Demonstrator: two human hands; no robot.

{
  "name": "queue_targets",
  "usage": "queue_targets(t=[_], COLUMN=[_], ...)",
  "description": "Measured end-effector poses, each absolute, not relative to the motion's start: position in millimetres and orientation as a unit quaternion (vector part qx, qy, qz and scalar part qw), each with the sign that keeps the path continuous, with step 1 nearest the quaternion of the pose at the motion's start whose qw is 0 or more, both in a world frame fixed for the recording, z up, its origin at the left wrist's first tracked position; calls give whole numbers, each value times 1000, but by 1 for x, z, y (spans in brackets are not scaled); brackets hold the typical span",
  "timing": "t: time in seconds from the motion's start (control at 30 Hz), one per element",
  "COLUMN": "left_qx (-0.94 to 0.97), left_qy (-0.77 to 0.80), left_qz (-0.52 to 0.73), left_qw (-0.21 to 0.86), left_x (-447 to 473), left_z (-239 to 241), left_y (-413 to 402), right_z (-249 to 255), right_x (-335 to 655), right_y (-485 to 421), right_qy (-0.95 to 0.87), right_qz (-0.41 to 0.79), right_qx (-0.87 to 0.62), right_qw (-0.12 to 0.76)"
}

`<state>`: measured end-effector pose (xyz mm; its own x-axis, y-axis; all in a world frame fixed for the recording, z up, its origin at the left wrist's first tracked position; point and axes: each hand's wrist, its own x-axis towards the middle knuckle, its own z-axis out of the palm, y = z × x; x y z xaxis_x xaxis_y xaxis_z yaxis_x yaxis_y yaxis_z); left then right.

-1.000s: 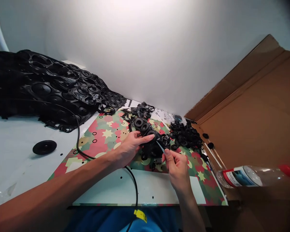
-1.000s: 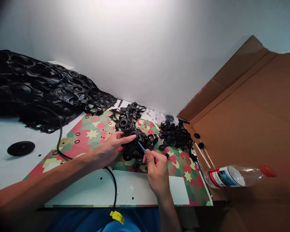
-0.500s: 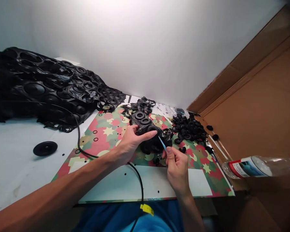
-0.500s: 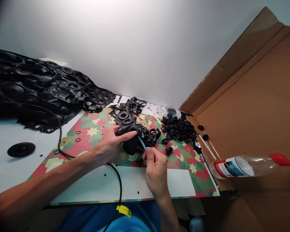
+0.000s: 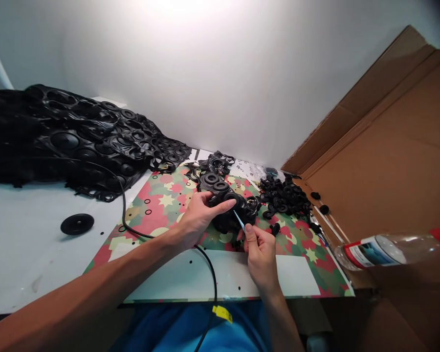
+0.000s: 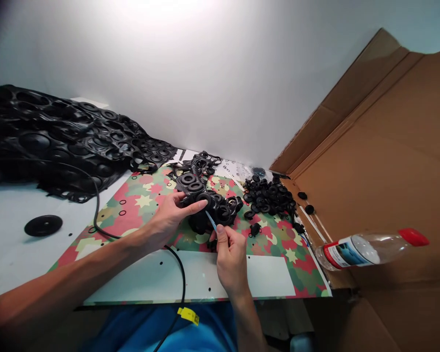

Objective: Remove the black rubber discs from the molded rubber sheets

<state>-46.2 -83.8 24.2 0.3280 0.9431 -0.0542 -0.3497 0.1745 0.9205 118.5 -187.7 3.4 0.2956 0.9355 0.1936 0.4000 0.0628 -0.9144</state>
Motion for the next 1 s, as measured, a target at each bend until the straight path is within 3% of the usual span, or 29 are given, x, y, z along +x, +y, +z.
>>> queue_targets(t=[1.0], left_qx=[425], left_qy=[359], left_qz=[451], left_qw=[698], left_x=[-46], left_z=[25], left_y=[-86], right_z=[12], right_x=[108], right_y=[-193], right_qy=[-547], right_qz=[220], right_qx=[-613], right_qw=[526])
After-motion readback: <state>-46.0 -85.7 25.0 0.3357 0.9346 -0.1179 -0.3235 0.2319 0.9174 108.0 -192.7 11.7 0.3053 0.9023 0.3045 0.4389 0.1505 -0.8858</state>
